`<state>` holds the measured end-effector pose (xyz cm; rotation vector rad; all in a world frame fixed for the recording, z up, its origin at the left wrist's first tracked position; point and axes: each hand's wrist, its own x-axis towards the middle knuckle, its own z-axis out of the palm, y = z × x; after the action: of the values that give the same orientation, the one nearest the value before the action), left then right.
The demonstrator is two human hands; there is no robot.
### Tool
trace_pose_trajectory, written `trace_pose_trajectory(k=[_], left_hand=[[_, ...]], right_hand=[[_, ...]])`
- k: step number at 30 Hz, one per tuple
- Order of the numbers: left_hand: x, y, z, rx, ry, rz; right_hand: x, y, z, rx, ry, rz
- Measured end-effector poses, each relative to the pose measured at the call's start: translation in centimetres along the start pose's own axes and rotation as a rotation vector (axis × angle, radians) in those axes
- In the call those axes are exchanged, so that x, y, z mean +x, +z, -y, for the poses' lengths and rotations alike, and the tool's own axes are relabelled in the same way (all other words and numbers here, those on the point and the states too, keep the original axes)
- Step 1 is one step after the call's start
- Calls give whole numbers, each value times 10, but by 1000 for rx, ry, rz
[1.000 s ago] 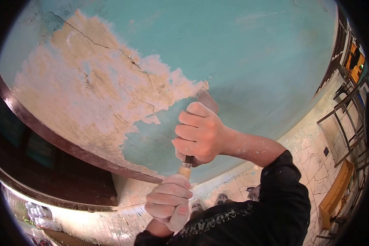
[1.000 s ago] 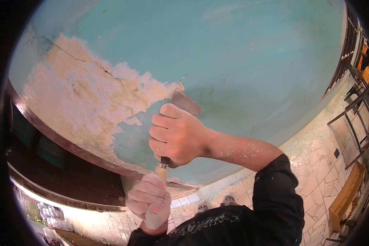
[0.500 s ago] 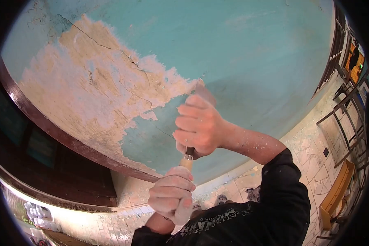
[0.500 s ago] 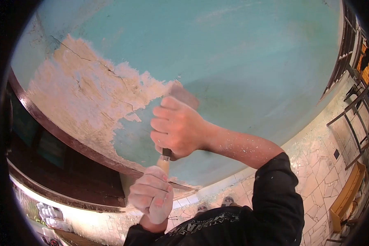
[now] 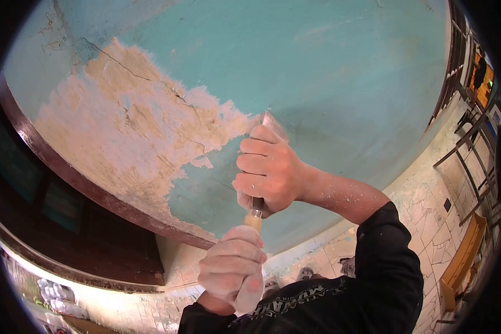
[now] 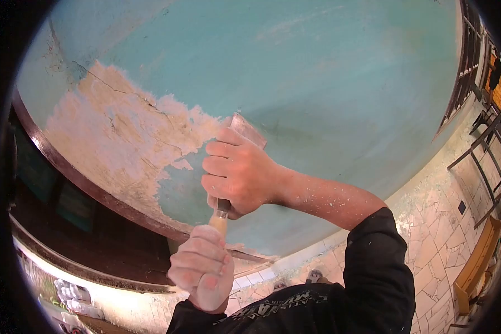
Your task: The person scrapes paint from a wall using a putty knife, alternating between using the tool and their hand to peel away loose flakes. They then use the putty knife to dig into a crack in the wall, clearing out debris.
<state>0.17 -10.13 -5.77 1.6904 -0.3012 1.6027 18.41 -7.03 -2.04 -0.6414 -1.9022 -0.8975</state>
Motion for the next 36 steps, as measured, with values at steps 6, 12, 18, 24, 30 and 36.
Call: trace_pose_trajectory(k=[6,12,18,24,30,36], left_hand=[[-3,3,9,43,-15,-31],[-18,12,11,67,15,-17],[-1,2,2,17,116,78],[-57,-16,2,408,-40,-107],[-125,-59,9,485,-1196,70],[-171,-75,49,579,-1257,586]], right_hand=[[6,-4,-17,24,-114,-4],[-10,-2,-8,75,-103,9],[2,-9,1,39,-18,-33],[-49,18,55,69,231,6],[-165,52,132,267,515,295],[-211,29,193,194,778,403]])
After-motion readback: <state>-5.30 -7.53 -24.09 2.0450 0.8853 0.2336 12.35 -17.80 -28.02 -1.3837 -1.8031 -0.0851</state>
